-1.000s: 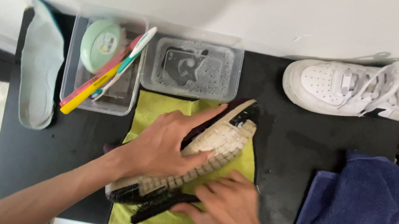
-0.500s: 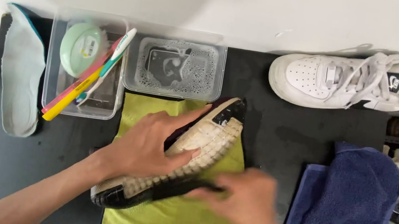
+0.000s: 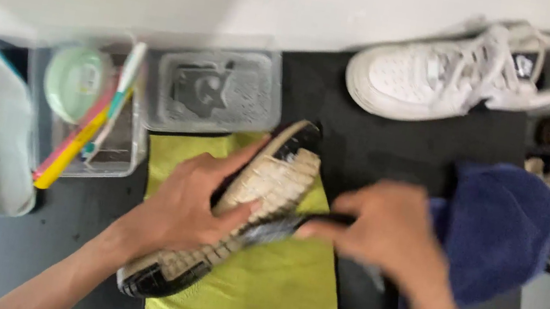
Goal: Scrubbing the sole of a sneaker with a brush and soapy water to remove dirt.
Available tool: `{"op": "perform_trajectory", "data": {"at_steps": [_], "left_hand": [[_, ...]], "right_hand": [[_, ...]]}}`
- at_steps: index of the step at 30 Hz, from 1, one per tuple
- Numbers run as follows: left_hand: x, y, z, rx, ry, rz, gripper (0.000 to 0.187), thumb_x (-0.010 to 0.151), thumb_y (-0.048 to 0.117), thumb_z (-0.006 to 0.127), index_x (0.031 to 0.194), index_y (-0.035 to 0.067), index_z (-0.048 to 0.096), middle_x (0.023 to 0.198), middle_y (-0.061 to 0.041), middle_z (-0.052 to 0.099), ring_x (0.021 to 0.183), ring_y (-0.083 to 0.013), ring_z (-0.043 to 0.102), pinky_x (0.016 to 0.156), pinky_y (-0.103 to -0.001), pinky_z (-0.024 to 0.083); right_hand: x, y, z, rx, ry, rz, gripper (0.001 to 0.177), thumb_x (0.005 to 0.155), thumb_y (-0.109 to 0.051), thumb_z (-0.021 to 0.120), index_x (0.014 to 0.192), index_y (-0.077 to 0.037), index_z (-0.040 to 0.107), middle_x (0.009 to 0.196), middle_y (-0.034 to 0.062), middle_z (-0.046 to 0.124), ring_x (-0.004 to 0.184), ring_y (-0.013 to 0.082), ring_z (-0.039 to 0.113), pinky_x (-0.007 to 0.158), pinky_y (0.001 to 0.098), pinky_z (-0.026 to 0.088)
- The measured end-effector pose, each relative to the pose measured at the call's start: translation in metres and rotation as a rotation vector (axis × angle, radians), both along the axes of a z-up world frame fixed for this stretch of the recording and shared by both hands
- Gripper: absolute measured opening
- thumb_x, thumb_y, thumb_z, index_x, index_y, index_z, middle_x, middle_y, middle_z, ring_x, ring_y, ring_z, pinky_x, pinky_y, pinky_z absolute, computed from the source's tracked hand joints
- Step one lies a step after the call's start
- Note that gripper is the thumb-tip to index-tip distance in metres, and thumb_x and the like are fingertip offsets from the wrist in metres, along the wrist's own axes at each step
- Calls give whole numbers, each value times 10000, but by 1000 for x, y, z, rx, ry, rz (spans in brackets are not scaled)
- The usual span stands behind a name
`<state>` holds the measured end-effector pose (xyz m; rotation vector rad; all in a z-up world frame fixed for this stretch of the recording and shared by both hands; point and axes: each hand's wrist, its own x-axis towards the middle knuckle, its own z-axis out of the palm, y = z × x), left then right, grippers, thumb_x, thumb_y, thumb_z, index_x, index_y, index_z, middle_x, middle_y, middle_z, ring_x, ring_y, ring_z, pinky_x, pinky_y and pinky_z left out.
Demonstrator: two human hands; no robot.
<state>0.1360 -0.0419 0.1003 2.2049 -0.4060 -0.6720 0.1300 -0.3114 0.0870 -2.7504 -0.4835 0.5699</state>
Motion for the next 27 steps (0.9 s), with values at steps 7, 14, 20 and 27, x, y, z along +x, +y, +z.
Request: {"op": "perform_trajectory", "data": {"at_steps": [7, 14, 20, 27], "left_hand": [[0, 2, 3, 22, -74, 50, 817, 889, 348, 654, 1627, 157, 362, 524, -36, 323, 498, -185, 328, 499, -379, 271], [-3, 2, -4, 0, -148, 36, 801, 916, 341, 644, 1617, 86, 354, 490, -25, 310, 470, -171, 321, 478, -383, 270], [-3, 7, -3, -20, -165, 42, 808, 885, 357, 635, 1619, 135, 380, 506, -57, 362, 455, -207, 358, 484, -395, 257], [0, 9, 0, 13, -111, 85, 803, 845, 398, 619, 1589, 167, 423, 881, -197, 751, 758, -372, 695, 699, -434, 479]], "right_hand": [[-7, 42, 5, 3, 109, 116, 673, 676, -917, 642, 626, -262, 787, 452, -46, 616, 466, 168, 611, 524, 347, 435], [32, -15, 10, -221, 71, -4, 782, 645, -885, 687, 918, -170, 848, 830, -1, 809, 807, 184, 762, 700, 357, 583], [-35, 57, -9, 44, -165, 140, 732, 669, -912, 754, 533, -194, 729, 453, 37, 635, 487, 282, 661, 420, 445, 431], [19, -1, 4, -288, 59, -129, 781, 541, -923, 671, 850, -231, 860, 855, -28, 806, 951, 208, 747, 714, 378, 550]]}}
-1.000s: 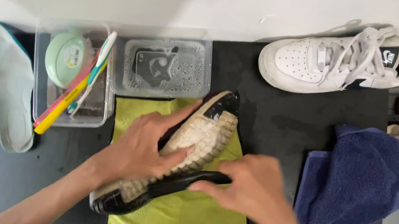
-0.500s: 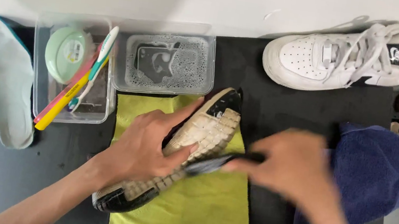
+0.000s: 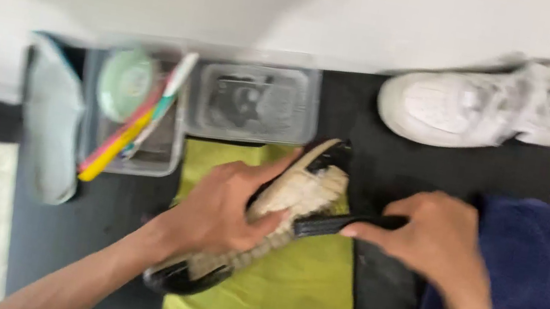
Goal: Scrubbing the sole of a sneaker with a brush and soapy water to remove dirt.
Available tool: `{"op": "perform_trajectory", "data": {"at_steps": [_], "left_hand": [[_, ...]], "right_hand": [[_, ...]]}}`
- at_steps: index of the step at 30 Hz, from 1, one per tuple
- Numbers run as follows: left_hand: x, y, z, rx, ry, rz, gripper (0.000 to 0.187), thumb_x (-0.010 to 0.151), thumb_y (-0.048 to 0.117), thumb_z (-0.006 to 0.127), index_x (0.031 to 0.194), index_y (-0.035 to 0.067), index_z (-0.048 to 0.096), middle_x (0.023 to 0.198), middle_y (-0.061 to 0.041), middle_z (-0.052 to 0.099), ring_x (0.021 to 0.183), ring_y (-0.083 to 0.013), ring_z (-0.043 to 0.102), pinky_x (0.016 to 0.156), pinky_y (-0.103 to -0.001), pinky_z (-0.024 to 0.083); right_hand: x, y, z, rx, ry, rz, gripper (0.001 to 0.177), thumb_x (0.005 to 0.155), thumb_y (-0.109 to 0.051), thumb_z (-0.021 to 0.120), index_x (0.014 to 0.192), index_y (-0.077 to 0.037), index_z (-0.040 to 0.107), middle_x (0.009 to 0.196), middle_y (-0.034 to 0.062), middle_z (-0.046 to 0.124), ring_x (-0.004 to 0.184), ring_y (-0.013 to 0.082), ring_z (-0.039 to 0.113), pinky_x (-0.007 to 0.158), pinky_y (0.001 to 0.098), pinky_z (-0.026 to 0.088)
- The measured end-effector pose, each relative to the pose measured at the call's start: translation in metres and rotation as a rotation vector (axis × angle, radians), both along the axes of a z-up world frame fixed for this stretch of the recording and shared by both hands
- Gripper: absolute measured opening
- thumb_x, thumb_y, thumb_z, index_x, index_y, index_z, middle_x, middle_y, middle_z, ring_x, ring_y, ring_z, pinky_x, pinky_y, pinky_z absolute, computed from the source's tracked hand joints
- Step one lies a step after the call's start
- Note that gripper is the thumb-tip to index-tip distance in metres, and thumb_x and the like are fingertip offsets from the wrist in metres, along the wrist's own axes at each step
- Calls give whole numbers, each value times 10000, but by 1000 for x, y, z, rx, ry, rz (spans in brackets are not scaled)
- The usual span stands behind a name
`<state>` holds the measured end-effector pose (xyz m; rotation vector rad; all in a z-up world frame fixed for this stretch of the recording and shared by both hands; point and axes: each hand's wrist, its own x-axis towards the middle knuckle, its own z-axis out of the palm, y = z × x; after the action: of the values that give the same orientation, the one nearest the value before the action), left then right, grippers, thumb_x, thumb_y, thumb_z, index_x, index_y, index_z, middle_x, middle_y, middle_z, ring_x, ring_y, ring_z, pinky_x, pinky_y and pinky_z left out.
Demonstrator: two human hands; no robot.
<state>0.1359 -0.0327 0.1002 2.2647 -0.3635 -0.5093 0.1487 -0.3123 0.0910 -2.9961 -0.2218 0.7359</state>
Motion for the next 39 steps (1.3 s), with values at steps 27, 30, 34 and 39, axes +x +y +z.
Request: {"op": "perform_trajectory", "data": {"at_steps": [27, 30, 34, 39], "left_hand": [[-34, 39, 41, -155, -83, -188, 957, 947, 725, 354, 1587, 14, 339, 1091, -110, 676, 977, -271, 649, 927, -415, 397], [-43, 42, 35, 62, -36, -320, 1216, 749, 811, 675, 1666, 158, 216, 1248, -144, 582, 1145, -361, 553, 1031, -539, 340], [-56, 35, 19, 165, -186, -316, 1340, 620, 765, 880, 1634, 141, 266, 1234, -94, 616, 1089, -317, 593, 1042, -525, 300], [-58, 37, 10, 251, -268, -330, 1179, 700, 478, 857, 1634, 91, 251, 1145, -50, 618, 1034, -272, 603, 1002, -493, 329]], "right_hand": [[-59, 39, -12, 554, -438, 367, 402, 773, -547, 864, 724, -172, 729, 737, -32, 660, 741, 175, 654, 824, 375, 475], [-42, 27, 9, 522, -570, 315, 459, 695, -673, 813, 740, -218, 774, 766, -75, 728, 744, 102, 628, 940, 449, 324], [-27, 23, 31, 498, -676, 153, 627, 584, -804, 689, 591, -179, 639, 606, -65, 620, 545, 127, 508, 871, 443, 271], [-37, 55, 12, 580, -641, 363, 561, 628, -830, 755, 716, -276, 767, 664, -94, 724, 579, 79, 632, 843, 461, 351]]}}
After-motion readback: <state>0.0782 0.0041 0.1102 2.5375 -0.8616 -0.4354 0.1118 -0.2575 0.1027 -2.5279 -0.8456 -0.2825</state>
